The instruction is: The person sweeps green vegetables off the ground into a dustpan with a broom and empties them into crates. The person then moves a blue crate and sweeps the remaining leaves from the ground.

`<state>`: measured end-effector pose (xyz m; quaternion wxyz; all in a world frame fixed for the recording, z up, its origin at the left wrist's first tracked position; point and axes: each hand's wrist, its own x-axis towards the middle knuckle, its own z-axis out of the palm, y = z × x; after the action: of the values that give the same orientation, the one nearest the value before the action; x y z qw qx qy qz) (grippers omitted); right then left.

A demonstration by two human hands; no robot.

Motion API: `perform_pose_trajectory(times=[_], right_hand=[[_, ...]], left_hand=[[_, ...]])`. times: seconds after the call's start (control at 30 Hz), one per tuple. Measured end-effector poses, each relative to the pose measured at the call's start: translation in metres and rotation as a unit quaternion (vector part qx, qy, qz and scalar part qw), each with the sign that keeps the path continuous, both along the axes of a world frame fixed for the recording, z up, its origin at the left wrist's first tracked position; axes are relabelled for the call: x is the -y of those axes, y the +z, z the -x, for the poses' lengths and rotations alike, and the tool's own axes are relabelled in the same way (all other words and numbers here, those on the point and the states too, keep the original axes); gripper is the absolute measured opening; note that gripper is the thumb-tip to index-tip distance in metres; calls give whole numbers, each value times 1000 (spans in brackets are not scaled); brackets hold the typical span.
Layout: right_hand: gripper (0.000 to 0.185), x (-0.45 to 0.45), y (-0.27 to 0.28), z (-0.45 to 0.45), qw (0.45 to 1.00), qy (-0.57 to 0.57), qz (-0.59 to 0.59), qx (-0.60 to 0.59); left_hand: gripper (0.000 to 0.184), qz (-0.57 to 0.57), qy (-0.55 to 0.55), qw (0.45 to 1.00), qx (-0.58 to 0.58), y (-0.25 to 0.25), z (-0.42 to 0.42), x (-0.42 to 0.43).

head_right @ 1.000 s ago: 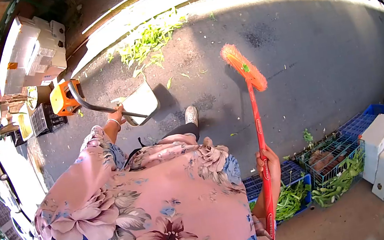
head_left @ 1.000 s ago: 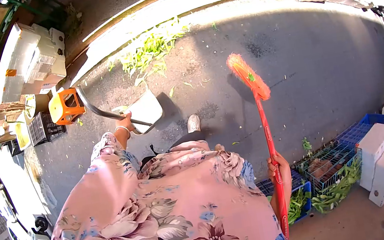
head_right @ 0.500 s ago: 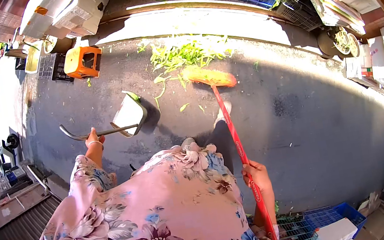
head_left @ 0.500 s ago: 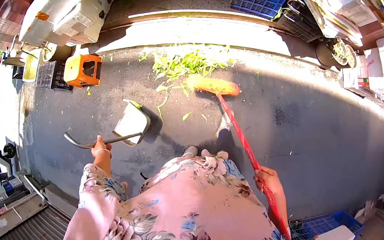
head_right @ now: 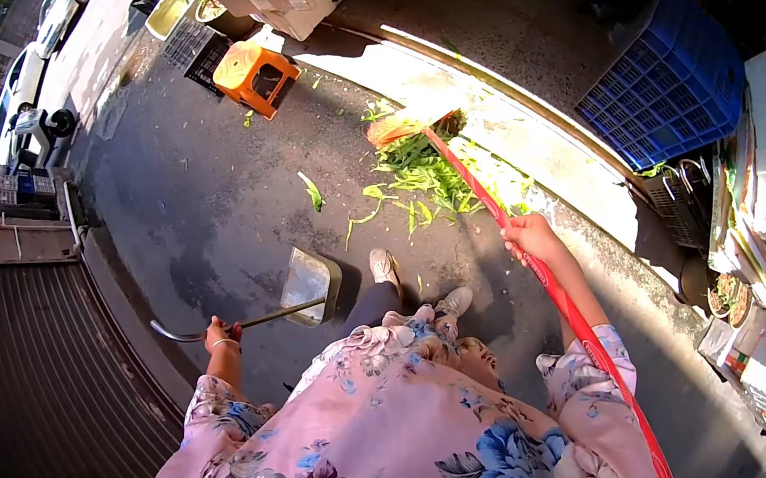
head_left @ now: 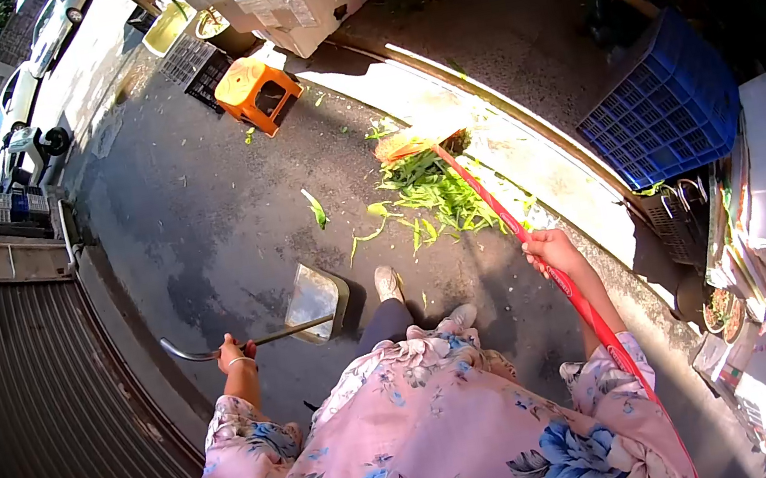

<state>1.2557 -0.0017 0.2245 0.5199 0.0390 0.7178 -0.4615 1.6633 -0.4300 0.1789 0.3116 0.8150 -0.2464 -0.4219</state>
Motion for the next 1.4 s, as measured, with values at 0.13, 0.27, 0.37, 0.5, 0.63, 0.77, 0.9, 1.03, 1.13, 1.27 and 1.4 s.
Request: perform_pose_trajectory(times=[0.13, 0.27, 0.37, 0.5, 0.63, 0.77, 0.9, 1.03, 1.13, 1.27, 1.4], right_hand=[[10, 77, -46, 66, 999, 42, 8, 7], [11, 157, -70, 116, 999, 39, -10, -30], [10, 201, -79, 149, 998, -40, -44, -4], [8, 198, -84, 181, 991, -109, -2, -81], [13, 123, -114, 167, 986, -164, -38, 1], [14, 99, -90, 106, 957, -282, -46, 51], [14, 86, -44, 80, 959, -278, -44, 33], [12, 67, -75, 108, 943, -332, -3, 7], [14, 55, -110, 102, 908, -389, 27, 153], [14, 38, -84, 56, 884, -421, 43, 200], [18, 27, -38, 40, 926, -352, -24, 132]], left_hand=[[22, -41, 31, 999, 17, -16, -34, -7], [23, -91, 70, 993, 12, -31, -59, 8], [25, -119, 87, 989, 20, -32, -79, 24], [27, -132, 64, 988, 44, -35, -68, 58], [25, -131, 27, 989, 63, -46, -38, 93], [19, -122, -6, 990, 74, -61, 8, 120], [17, -134, -59, 988, 50, -73, 43, 135], [16, -81, -153, 985, -17, -71, 85, 147], [15, -60, -212, 975, -39, -53, 119, 148], [14, -20, -267, 962, -63, -47, 159, 145], [14, -5, -274, 960, -59, -49, 185, 141]])
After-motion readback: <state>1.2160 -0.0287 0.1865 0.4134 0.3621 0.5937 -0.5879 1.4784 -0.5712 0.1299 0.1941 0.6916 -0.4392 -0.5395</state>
